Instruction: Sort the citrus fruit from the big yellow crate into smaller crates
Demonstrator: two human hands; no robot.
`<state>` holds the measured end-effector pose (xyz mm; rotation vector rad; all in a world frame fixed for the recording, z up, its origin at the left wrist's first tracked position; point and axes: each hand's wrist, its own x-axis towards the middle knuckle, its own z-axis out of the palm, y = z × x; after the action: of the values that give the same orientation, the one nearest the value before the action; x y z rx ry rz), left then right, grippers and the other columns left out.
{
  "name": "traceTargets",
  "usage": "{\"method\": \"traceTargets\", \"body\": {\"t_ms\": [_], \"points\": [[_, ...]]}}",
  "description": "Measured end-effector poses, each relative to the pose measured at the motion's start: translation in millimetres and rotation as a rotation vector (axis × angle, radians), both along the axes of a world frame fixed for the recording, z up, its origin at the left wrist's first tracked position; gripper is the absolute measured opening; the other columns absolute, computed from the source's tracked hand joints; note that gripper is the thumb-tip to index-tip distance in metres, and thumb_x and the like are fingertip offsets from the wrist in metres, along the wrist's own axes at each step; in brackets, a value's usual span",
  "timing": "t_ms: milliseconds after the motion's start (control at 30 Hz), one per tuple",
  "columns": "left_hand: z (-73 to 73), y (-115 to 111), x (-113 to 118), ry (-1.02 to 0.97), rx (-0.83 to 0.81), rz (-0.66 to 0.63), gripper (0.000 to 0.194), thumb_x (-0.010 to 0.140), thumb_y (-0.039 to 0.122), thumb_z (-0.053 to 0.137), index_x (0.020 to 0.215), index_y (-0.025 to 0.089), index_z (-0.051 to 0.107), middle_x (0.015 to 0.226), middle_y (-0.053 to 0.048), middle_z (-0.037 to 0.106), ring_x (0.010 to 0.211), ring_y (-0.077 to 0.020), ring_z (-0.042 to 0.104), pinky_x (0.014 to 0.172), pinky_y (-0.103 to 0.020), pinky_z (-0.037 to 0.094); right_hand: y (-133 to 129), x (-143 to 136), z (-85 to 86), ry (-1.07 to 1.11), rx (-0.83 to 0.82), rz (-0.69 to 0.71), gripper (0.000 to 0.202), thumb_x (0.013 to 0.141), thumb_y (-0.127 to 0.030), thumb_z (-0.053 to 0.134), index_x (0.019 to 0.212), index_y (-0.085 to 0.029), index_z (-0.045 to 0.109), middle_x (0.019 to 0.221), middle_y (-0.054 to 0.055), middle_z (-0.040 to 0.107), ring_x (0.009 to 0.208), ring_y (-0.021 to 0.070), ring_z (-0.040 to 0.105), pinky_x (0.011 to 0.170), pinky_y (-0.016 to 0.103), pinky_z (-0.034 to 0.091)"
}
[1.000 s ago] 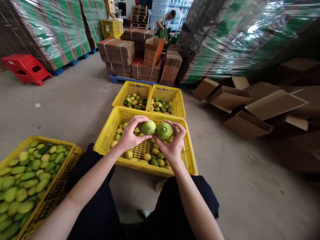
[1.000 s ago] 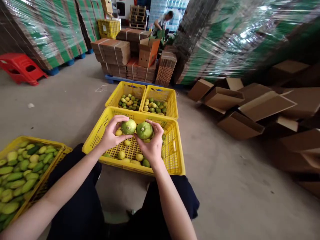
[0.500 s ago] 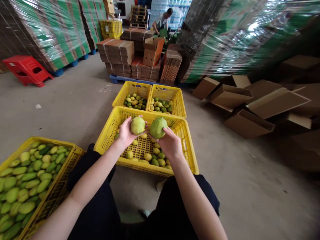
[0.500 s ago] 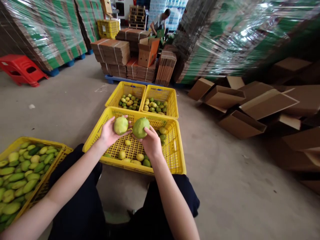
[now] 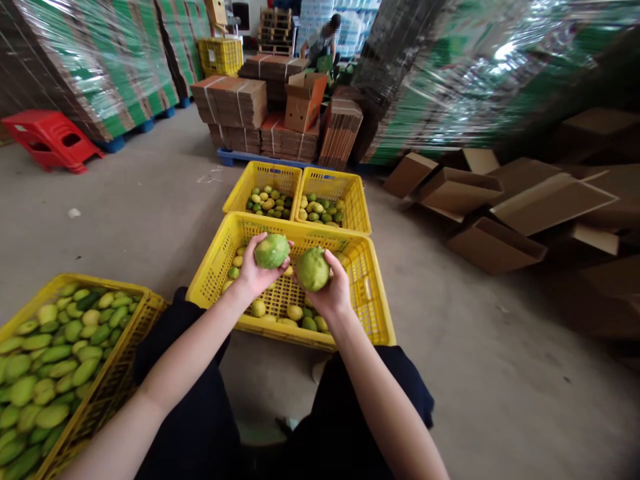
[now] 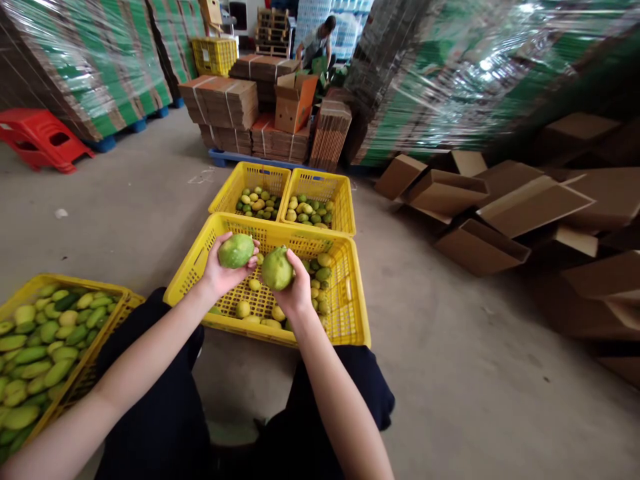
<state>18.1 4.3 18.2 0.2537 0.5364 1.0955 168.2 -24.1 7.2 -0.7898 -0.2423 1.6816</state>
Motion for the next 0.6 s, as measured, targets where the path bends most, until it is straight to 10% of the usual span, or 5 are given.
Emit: {"method": "traceTargets", "body": {"t_ms": [200,600], "points": [[5.0,-0.7,-1.3,0.069,0.017,-0.027,0.030,0.088,0.026,0.050,0.108,0.012,0.068,0.085,-0.011,0.073,0.073,-0.0201,0.070,0.065,-0.029,0.056,7.0,1.9,-4.9,-0.021,-0.011,-0.077,0.019,0.081,-0.037,0.069,0.089,-0.020,0.071,0.077,0.002,0.077,0.086,0.0249,0.075,0.079,0.038,0.063],[3.9,-2.5,-0.1,0.107,-0.062,-0.029,0.022,0.083,0.036,0.063,0.078,0.014,0.066,0.069,-0.004,0.067,0.062,-0.0155,0.066,0.058,-0.026,0.055,-0.2,3.7,-1.7,-0.039,0.006,-0.020,0.024,0.069,-0.033,0.077,0.086,-0.023,0.064,0.076,0.001,0.073,0.080,0.0247,0.074,0.064,0.036,0.063]]}}
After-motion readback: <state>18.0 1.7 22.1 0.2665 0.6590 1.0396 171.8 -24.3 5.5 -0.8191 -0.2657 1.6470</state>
